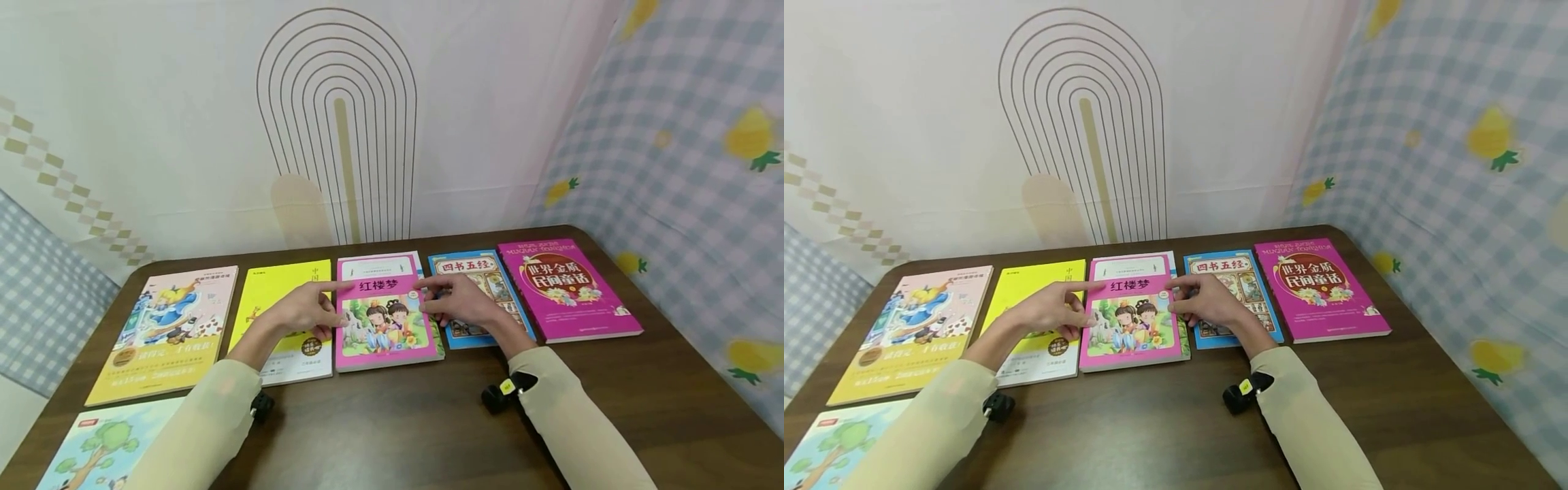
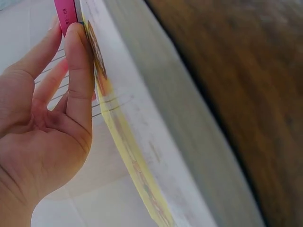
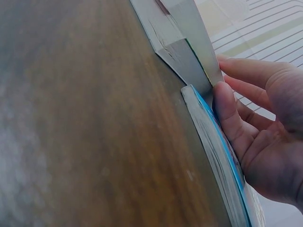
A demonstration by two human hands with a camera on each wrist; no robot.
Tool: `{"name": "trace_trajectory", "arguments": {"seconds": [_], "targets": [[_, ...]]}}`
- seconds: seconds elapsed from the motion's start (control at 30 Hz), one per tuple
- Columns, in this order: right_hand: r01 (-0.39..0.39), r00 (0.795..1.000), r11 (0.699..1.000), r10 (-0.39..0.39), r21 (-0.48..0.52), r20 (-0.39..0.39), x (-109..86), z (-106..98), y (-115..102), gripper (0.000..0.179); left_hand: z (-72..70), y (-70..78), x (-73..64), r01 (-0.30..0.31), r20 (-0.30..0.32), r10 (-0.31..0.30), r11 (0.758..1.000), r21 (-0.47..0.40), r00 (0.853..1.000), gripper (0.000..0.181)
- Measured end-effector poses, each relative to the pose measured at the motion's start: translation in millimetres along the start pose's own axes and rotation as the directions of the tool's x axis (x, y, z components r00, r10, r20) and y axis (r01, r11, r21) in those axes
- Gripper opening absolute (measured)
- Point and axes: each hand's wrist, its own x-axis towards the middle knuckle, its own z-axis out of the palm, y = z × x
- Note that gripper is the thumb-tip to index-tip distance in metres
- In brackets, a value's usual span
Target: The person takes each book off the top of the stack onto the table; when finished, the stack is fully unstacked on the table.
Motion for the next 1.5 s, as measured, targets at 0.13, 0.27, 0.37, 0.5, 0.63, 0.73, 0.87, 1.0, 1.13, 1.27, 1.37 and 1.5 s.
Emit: {"name": "trace_trajectory", "arguments": {"seconds": [0.13, 0.27, 0.37, 0.5, 0.63, 0.73, 0.87, 1.0, 1.13, 1.27, 1.37, 1.5], "targets": [[-0.004, 1.0, 1.0, 0.004, 0.011, 0.005, -1.1, 0, 2, 0.044, 1.4, 2.2, -0.2, 0.001, 0.01, -0.002, 0.999, 0.046, 1.0, 0.079], [0.003, 1.0, 1.0, -0.004, 0.021, 0.015, -3.1, 1, 2, 0.046, 5.5, 8.6, 0.0, 0.023, -0.01, -0.022, 0.991, 0.13, 1.0, 0.085], [0.013, 1.0, 1.0, -0.014, 0.027, 0.021, -3.6, 1, 2, 0.047, 8.2, 12.9, -0.2, 0.046, -0.039, -0.04, 0.984, 0.172, 0.998, 0.089], [0.02, 1.0, 0.999, -0.02, 0.027, 0.024, -2.9, 2, 1, 0.047, 9.0, 15.2, -0.9, 0.066, -0.065, -0.054, 0.979, 0.191, 0.996, 0.092], [0.021, 0.999, 1.0, -0.022, 0.019, 0.026, -1.1, 2, -1, 0.046, 7.7, 16.5, -2.0, 0.08, -0.075, -0.067, 0.979, 0.188, 0.995, 0.094], [0.022, 0.999, 1.0, -0.023, 0.016, 0.023, -0.4, 2, -2, 0.046, 6.9, 17.9, -2.1, 0.087, -0.072, -0.074, 0.978, 0.191, 0.995, 0.095], [0.023, 0.999, 1.0, -0.024, 0.016, 0.025, -0.1, 1, -2, 0.045, 7.4, 20.3, -2.1, 0.115, -0.078, -0.102, 0.976, 0.186, 0.992, 0.098], [0.025, 0.999, 1.0, -0.025, 0.018, 0.033, 0.2, 1, -1, 0.046, 8.4, 23.4, -1.5, 0.145, -0.089, -0.132, 0.974, 0.171, 0.987, 0.101], [0.017, 0.999, 1.0, -0.018, 0.019, 0.034, -0.2, 1, -1, 0.046, 9.1, 25.5, -0.2, 0.177, -0.098, -0.164, 0.975, 0.137, 0.982, 0.102], [0.019, 0.999, 1.0, -0.02, 0.021, 0.04, 0.2, -1, -1, 0.046, 7.4, 23.0, 0.2, 0.161, -0.089, -0.154, 0.984, 0.075, 0.984, 0.107], [0.027, 0.999, 0.999, -0.028, 0.022, 0.042, 0.4, -1, -1, 0.046, 5.2, 17.8, 0.0, 0.116, -0.065, -0.115, 0.993, 0.021, 0.991, 0.11], [0.029, 0.999, 0.999, -0.03, 0.026, 0.043, 0.2, 0, -1, 0.046, 3.5, 8.9, -2.2, 0.052, -0.035, -0.053, 0.999, -0.013, 0.998, 0.102]]}}
